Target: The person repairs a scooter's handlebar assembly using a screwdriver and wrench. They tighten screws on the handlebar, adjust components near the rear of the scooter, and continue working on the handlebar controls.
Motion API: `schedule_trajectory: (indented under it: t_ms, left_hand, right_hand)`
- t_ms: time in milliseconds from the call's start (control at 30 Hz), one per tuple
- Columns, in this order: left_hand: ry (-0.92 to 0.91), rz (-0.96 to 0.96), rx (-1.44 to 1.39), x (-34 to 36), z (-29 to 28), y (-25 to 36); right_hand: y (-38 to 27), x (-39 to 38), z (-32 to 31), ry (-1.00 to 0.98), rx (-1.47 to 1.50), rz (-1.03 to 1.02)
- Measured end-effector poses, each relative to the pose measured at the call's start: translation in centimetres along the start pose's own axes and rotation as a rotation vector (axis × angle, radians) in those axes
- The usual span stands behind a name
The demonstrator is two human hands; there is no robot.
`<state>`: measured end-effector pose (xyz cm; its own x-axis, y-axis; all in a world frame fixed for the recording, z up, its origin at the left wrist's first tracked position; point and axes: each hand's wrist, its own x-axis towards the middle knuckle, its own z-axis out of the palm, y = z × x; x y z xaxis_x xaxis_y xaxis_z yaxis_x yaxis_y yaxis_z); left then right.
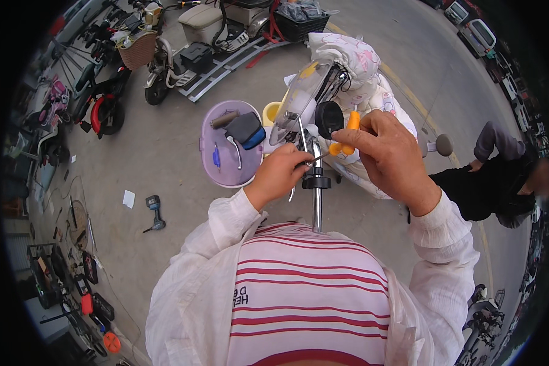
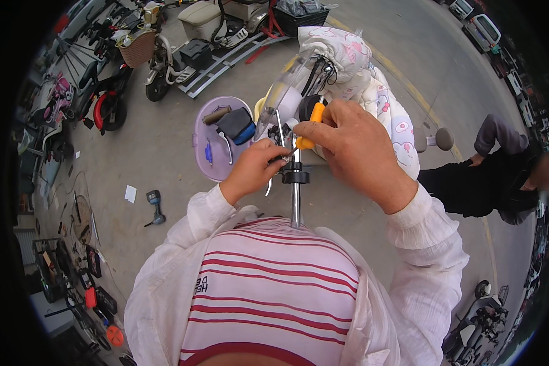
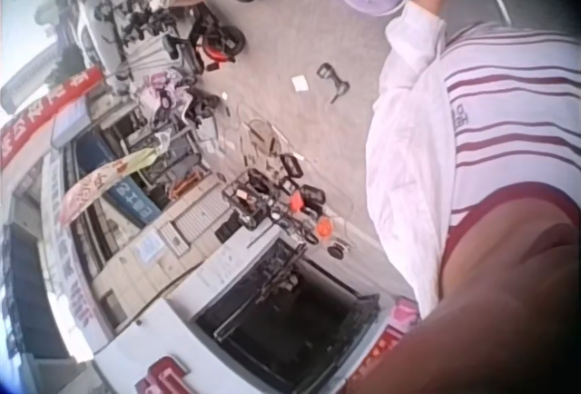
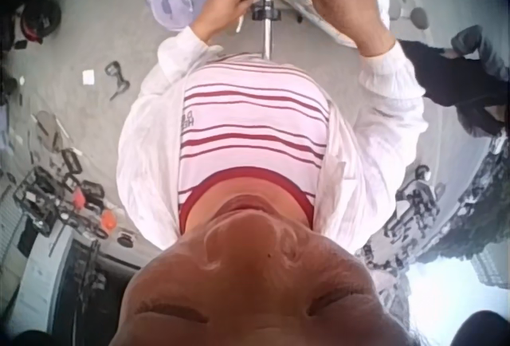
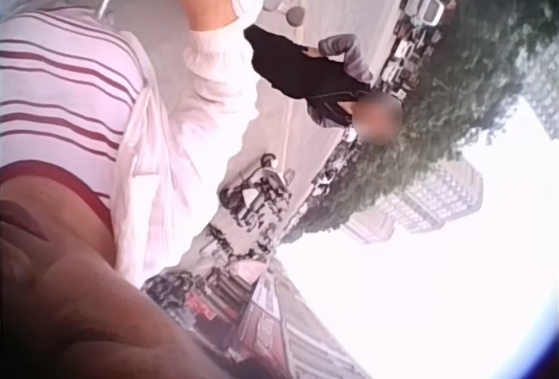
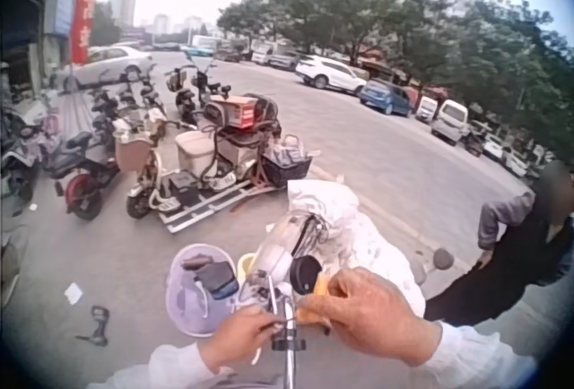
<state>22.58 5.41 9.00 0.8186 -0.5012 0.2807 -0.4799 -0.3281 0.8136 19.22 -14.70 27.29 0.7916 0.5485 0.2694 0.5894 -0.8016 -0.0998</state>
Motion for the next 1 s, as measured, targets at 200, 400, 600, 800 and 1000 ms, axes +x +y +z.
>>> schedule_trajectory:
  t_ms: [200, 400, 600, 800, 1000]
  left_hand:
    - [-0.02, -0.009, 0.009, 0.0, 0.0, -0.1]
    - [-0.052, 0.024, -0.005, 0.3, -0.4, -0.2]
    - [-0.068, 0.043, 0.009, 0.5, -0.5, -0.2]
    - [-0.073, 0.066, 0.024, 0.7, -0.4, -0.8]
    - [-0.091, 0.046, 0.05, 0.8, -0.6, -0.4]
  right_hand:
    - [-1.1, -0.5, -0.3, -0.05, 0.251, 0.19]
    - [-0.1, 0.2, 1.3, 0.087, 0.374, 0.041]
    - [0.1, 1.3, -0.4, 0.112, 0.063, -0.347]
    - [-0.4, -0.5, -1.1, -0.128, 0.225, 0.041]
    - [-1.3, -0.8, -0.1, -0.049, 0.318, 0.094]
